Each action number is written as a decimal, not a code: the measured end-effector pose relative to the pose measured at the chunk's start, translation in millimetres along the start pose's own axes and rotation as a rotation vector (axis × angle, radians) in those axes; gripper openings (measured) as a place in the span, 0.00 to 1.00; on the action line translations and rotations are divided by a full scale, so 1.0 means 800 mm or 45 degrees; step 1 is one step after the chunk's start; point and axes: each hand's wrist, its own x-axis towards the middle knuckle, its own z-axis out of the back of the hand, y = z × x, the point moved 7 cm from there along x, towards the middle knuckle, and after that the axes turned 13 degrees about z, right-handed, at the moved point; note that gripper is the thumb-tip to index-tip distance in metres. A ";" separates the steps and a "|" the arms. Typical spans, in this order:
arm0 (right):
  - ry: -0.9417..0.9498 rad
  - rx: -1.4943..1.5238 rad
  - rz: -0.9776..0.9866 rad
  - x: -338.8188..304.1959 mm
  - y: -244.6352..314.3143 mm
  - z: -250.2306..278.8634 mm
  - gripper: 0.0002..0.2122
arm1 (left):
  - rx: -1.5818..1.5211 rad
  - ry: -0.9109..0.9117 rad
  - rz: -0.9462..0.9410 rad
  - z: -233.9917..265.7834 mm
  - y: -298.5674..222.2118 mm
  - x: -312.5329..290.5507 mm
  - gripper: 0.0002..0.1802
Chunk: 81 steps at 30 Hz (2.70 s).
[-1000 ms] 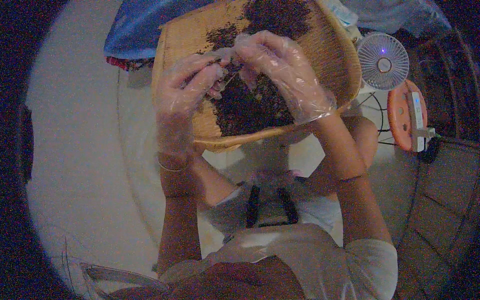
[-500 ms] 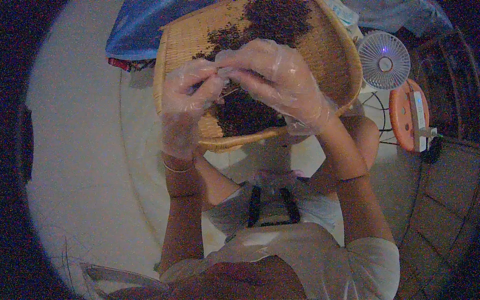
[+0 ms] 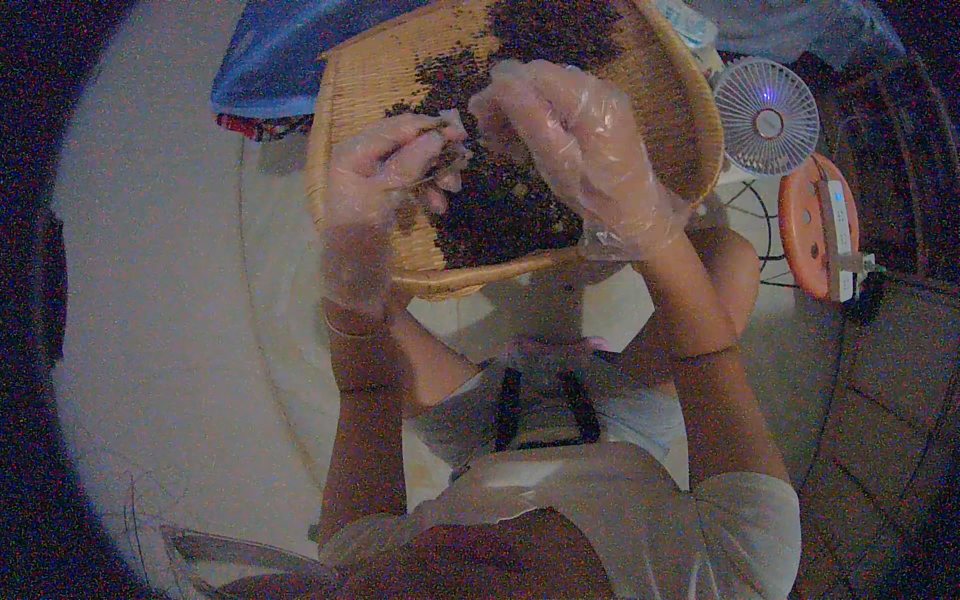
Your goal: The person sorts through a basket of dried leaves with gloved hands, picking up small clusters and rubbing them together.
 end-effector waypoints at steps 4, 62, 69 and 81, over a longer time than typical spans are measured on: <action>-0.055 -0.336 0.412 0.008 0.014 0.007 0.11 | -0.072 -0.014 0.006 0.001 0.000 -0.001 0.11; 0.349 0.348 -0.676 -0.007 -0.107 -0.085 0.16 | -0.365 -0.209 -0.538 0.098 -0.040 -0.026 0.16; -0.185 0.682 -0.720 -0.015 -0.077 -0.043 0.21 | -1.134 -0.227 -0.442 0.083 0.018 0.003 0.19; 0.202 -0.069 0.110 -0.018 0.002 -0.026 0.18 | -1.903 0.027 -0.066 -0.066 0.086 0.008 0.14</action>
